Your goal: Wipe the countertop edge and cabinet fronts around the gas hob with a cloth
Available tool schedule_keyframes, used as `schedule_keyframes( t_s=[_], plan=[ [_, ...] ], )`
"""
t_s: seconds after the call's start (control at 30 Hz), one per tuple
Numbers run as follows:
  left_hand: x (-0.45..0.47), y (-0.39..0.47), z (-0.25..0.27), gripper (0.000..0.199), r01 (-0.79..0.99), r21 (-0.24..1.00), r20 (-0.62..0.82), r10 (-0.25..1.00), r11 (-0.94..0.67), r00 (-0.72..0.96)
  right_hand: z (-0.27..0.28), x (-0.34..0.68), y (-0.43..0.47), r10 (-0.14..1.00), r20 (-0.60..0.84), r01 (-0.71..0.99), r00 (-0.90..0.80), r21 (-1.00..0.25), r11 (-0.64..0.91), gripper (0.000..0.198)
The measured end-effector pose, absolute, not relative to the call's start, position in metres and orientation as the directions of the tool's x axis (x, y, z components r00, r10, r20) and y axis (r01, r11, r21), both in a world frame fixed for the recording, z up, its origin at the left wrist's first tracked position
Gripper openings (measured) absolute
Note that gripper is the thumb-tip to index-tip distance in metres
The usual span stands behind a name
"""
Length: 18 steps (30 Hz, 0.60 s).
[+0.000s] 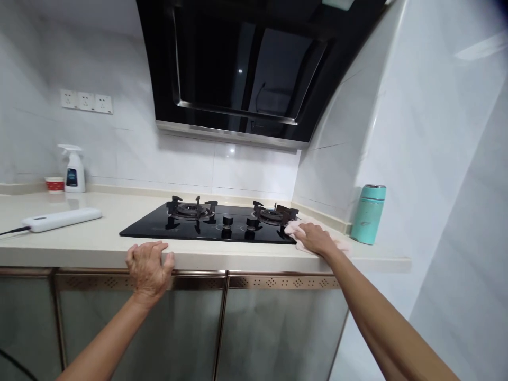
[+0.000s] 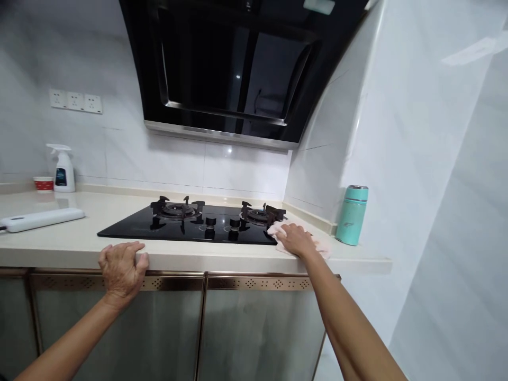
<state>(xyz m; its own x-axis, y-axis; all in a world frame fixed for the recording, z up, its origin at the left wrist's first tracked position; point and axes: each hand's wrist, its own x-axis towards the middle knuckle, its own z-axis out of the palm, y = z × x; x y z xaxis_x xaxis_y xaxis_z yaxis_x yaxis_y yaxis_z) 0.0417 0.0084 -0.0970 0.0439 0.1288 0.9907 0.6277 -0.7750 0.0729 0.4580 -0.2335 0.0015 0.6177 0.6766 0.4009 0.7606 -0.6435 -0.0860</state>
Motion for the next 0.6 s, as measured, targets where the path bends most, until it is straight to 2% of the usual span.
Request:
schedule_keyframes(
  t_s=[0.13,0.27,0.33,0.4,0.5,0.6],
  plan=[
    [0.041,0.002,-0.096,0.027,0.659,0.046,0.992,0.113,-0.751,0.059,-0.008,0.389,-0.230,0.762,0.454,0.879,0.462,-0.119,-0.462,0.048],
    [0.041,-0.002,-0.095,0.027,0.672,0.031,0.993,0.102,-0.740,0.066,-0.020,0.308,-0.211,0.816,0.567,0.991,0.108,-0.125,-0.045,0.036],
    [0.039,-0.002,-0.095,0.027,0.672,0.022,0.992,0.102,-0.741,0.080,-0.025,0.264,-0.190,0.780,0.621,0.992,-0.082,-0.022,0.121,0.030],
    [0.035,0.000,-0.096,0.029,0.662,0.005,0.989,0.103,-0.749,0.110,-0.032,0.224,-0.163,0.715,0.654,0.968,-0.246,0.135,0.209,0.036],
    [0.027,0.005,-0.098,0.033,0.626,-0.040,0.979,0.094,-0.779,0.179,-0.042,0.183,-0.126,0.603,0.685,0.912,-0.408,0.341,0.229,0.051],
    [0.020,0.008,-0.098,0.036,0.607,-0.078,0.970,0.081,-0.791,0.230,-0.052,0.171,-0.107,0.479,0.752,0.889,-0.453,0.425,0.173,0.037]
  ],
)
